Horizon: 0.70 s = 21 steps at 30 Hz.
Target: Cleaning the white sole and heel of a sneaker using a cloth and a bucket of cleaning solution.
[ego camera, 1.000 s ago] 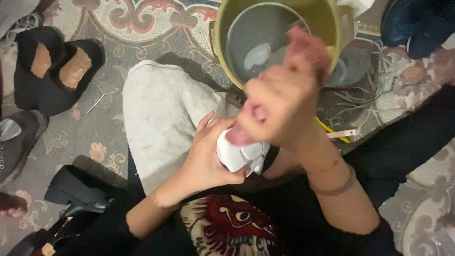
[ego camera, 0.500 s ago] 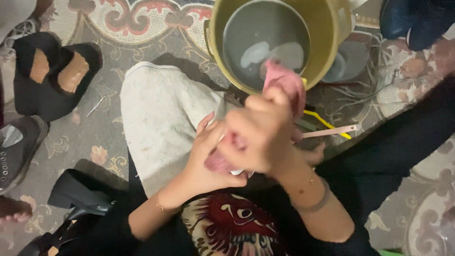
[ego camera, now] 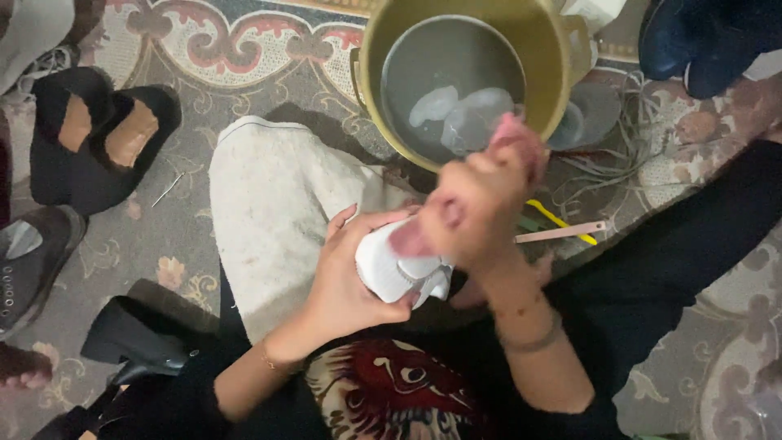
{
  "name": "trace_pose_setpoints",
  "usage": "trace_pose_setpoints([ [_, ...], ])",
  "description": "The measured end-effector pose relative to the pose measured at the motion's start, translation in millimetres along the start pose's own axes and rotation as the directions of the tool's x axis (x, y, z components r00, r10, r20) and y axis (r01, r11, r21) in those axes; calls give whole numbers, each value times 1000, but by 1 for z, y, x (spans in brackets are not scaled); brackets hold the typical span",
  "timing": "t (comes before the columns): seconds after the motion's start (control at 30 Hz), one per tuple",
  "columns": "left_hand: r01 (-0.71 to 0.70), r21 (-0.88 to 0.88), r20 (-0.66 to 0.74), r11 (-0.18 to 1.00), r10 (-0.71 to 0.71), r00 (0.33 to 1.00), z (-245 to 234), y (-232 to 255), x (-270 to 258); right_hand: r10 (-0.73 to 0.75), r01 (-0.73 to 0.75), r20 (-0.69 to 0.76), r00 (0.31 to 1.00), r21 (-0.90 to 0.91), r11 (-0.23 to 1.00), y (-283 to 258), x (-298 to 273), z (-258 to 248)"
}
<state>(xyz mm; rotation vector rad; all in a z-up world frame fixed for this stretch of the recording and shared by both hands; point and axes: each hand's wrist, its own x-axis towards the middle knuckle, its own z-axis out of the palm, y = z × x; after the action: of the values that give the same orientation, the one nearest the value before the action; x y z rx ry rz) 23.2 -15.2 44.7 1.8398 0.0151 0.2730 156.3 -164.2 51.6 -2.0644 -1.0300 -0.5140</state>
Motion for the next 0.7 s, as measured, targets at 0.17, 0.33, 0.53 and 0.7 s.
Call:
trace_pose_setpoints([
  [0.17,-39,25,-1,999,39,999,0,-8,-5,-33,42,-52,998,185,982,-14,-9,24],
  [0.33,-43,23,-36,999,44,998,5,-11,-9,-114,115,-95,989,-1,993,-39,24,-18],
  [0.53,-70,22,-64,997,72,995,2,-15,-8,-60,70,-122,991,78,994,-6,0,5],
  [0.7,-75,39,-54,996,77,996,4,-15,-11,-20,35,-144,989,102,994,-26,-7,18],
])
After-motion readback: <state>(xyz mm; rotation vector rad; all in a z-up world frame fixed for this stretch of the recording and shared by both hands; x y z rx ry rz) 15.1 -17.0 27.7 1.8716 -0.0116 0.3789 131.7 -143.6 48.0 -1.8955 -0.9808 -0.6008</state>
